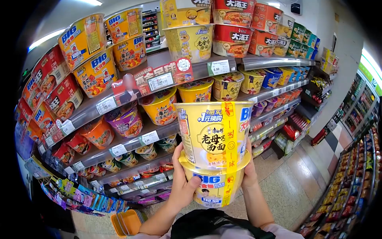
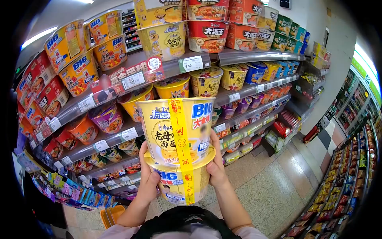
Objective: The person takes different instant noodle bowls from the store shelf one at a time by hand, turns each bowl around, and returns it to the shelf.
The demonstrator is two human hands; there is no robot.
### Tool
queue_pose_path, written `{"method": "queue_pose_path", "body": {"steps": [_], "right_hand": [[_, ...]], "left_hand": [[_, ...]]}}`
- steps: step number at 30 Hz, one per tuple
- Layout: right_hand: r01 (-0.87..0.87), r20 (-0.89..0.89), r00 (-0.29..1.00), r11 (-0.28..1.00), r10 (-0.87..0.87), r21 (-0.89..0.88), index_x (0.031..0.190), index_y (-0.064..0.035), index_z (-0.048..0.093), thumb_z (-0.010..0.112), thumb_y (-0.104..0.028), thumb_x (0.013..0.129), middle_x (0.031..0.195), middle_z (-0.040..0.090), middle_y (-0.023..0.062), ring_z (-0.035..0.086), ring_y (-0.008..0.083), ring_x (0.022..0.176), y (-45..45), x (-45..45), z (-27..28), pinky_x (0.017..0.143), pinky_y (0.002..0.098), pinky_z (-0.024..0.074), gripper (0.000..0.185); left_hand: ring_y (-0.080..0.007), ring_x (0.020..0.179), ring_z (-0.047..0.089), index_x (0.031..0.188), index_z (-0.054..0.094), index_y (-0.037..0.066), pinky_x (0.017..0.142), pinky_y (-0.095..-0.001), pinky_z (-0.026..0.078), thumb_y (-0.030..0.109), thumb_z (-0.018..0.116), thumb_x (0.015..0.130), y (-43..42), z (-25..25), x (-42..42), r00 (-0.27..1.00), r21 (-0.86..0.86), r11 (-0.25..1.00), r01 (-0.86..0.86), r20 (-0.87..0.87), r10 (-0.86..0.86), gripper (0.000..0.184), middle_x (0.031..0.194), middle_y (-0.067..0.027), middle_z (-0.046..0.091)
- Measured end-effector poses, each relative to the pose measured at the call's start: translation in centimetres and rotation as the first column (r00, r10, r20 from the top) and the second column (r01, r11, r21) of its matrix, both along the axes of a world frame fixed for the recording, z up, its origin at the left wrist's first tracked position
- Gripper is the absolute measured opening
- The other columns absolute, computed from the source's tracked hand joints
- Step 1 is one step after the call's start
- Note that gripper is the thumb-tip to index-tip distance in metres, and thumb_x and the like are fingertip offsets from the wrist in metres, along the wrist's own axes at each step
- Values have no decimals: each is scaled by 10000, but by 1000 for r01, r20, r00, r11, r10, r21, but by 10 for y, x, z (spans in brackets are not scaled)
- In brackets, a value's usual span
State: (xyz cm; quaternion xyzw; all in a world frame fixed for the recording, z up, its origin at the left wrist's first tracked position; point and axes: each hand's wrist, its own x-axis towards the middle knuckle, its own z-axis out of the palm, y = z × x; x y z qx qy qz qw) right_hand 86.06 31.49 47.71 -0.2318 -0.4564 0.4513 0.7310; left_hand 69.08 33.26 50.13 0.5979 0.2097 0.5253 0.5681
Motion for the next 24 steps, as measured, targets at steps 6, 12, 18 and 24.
{"method": "queue_pose_path", "body": {"steps": [6, 12, 18, 24], "right_hand": [[14, -9, 1000, 999, -14, -41, 1378, 8, 68, 628, -535, 687, 1388, 222, 146, 232, 241, 1292, 2, -9, -7, 1050, 348, 186, 1042], [18, -36, 999, 996, -21, -83, 1375, 6, 77, 631, -531, 681, 1371, 248, 143, 272, 240, 1275, 2, -15, -6, 1041, 353, 224, 1038], [55, -30, 998, 996, -57, -72, 1372, 10, 85, 636, -529, 681, 1365, 256, 146, 289, 240, 1265, 2, -18, -2, 1034, 357, 239, 1035], [308, 241, 931, 945, -274, -114, 1399, -74, 52, 454, -529, 836, 1398, 234, 131, 317, 235, 1259, -14, -32, 33, 1033, 377, 268, 828]], "left_hand": [[-251, 1231, 314, 1354, 38, 16, 1014, -352, 246, 469, 572, 785, 3, -6, -5, 999, -65, 997, 28, 36, -26, 902, 1328, -182, 282], [-252, 1236, 305, 1357, 35, 16, 1013, -354, 245, 425, 578, 785, 6, -8, -10, 1000, -43, 999, -1, 5, 2, 888, 1326, -186, 281], [-254, 1237, 305, 1365, 38, 33, 1011, -348, 250, 414, 638, 731, 6, -5, -11, 996, -82, 997, 9, 87, -1, 953, 1334, -171, 273], [-217, 1232, 347, 1383, 36, 69, 1008, -342, 291, 430, 719, 632, 14, -11, -20, 961, -257, 959, 123, 270, -51, 1077, 1345, -104, 298]]}}
